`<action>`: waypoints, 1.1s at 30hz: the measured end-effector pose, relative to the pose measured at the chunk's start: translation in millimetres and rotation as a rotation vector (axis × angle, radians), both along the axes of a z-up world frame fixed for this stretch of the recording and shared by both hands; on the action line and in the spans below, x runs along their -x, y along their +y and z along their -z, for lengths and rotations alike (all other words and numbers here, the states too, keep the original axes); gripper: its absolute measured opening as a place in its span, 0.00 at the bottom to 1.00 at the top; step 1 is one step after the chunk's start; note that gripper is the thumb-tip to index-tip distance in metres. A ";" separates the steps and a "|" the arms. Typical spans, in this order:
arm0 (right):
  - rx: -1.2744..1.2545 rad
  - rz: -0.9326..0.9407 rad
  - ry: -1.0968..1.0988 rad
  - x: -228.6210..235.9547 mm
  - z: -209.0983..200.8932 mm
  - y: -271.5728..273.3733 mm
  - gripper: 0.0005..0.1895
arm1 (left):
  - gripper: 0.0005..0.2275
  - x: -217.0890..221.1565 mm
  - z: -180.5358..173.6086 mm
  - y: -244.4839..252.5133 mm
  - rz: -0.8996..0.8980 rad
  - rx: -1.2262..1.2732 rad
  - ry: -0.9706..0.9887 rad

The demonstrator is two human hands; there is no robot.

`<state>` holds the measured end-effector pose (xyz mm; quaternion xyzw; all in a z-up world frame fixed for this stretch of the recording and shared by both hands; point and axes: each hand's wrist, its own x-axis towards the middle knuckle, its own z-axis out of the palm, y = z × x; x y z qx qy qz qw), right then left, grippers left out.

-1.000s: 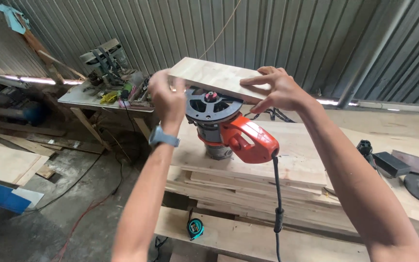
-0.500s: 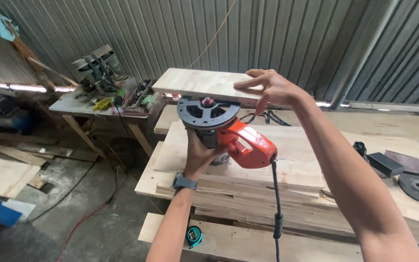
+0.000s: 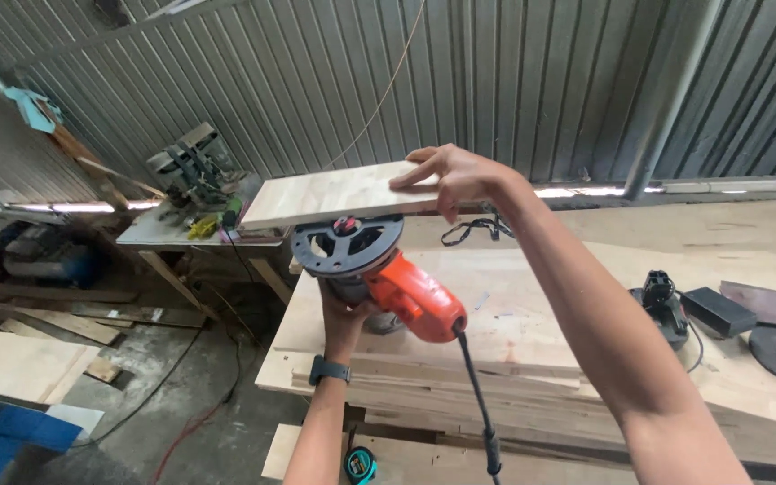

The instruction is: The person uses a handheld electric router to shape the edges of several wooden planks on a workbench. They handle each plank individually, guide the router along the edges, and set the finished pieces aside.

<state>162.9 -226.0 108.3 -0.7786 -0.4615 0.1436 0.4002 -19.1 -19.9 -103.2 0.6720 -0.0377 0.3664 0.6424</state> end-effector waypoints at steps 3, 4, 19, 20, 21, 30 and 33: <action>-0.021 -0.029 0.010 -3.0 2.7 -0.1 0.50 | 0.59 -8.8 16.1 -5.2 -0.051 0.132 -0.002; -0.035 -0.038 0.011 -3.5 3.1 -0.7 0.50 | 0.58 -12.0 22.8 -6.7 -0.089 0.176 0.000; 0.005 -0.138 -0.021 -8.0 -11.0 -6.3 0.50 | 0.52 -10.2 35.5 -6.0 -0.094 0.257 0.013; 0.007 -0.149 -0.024 -7.4 -12.7 -7.2 0.50 | 0.52 -12.6 36.6 -6.2 -0.105 0.259 0.008; 0.010 -0.143 -0.031 -6.5 -13.1 -8.6 0.50 | 0.53 -14.8 38.9 -6.5 -0.094 0.268 0.000; 0.029 -0.119 -0.020 -2.8 -16.3 -9.8 0.50 | 0.52 -15.2 35.3 -10.8 -0.068 0.259 -0.049; 0.018 -0.115 -0.013 -8.6 -10.1 -5.7 0.50 | 0.52 -14.8 32.7 -10.0 -0.073 0.237 -0.068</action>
